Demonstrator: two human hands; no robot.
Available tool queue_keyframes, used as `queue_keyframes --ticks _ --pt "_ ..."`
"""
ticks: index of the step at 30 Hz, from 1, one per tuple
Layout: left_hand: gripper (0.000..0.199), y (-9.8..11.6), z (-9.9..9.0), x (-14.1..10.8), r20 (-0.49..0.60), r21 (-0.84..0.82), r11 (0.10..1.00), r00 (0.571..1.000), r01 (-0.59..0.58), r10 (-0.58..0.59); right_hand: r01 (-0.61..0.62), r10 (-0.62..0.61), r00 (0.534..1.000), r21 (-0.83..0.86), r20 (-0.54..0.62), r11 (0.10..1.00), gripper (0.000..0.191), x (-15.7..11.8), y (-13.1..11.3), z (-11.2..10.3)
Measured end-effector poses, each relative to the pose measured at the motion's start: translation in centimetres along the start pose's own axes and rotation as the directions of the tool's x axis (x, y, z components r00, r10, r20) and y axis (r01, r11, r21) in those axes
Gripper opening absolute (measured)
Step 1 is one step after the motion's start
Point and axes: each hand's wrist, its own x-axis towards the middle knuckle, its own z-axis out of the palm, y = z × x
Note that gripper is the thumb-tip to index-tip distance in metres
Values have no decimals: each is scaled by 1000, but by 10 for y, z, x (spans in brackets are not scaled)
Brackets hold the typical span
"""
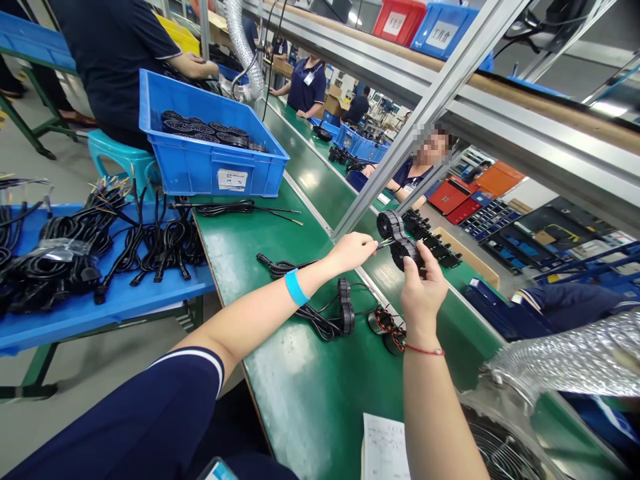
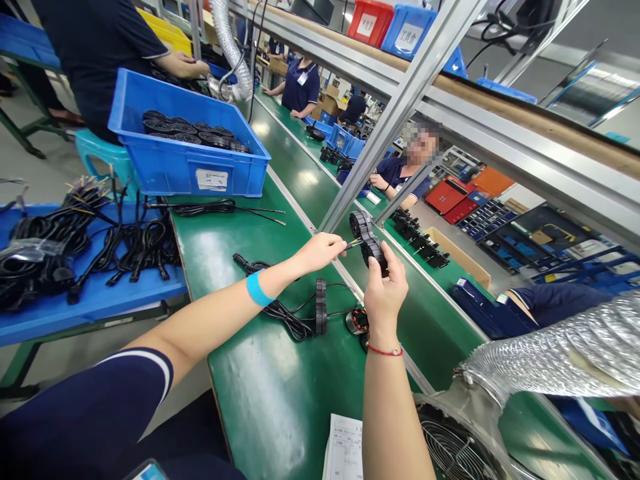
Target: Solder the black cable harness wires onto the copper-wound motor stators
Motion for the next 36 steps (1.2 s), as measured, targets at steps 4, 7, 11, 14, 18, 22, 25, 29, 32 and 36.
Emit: queue_keyframes --ticks 4,7,11,14,18,22,25,29,32,36 --pt "30 0 -1 -1 0 -63 998 1000 -12 12 24 -23 999 -14 40 1000 40 0 -1 -4" --pt "29 -3 1 1 2 -135 991 1000 9 -8 51 -49 997 -29 58 998 40 1 -2 -6" --pt "25 -4 4 3 34 -271 960 998 69 -62 94 -90 993 -45 73 995 38 1 -5 -7" --pt "21 -1 5 4 63 -366 925 994 102 -85 132 -127 988 -50 91 990 37 1 -7 -6" --pt "16 2 4 5 86 -448 881 989 149 -123 166 -159 982 -72 98 983 36 1 -9 -5" --pt "11 -1 2 6 97 -491 853 984 179 -150 189 -178 979 -107 103 976 35 1 -10 -5" --pt "11 0 2 4 68 -501 849 985 169 -156 206 -194 976 -139 96 969 34 0 -9 -3" --pt "13 4 2 -1 30 -510 848 988 143 -149 244 -232 969 -181 85 953 34 -3 -11 0" --pt "15 5 3 -3 17 -513 848 990 131 -142 278 -266 960 -212 82 937 33 -5 -13 3" --pt "15 4 5 -4 6 -509 853 991 117 -132 315 -303 949 -244 83 917 33 -6 -15 4"
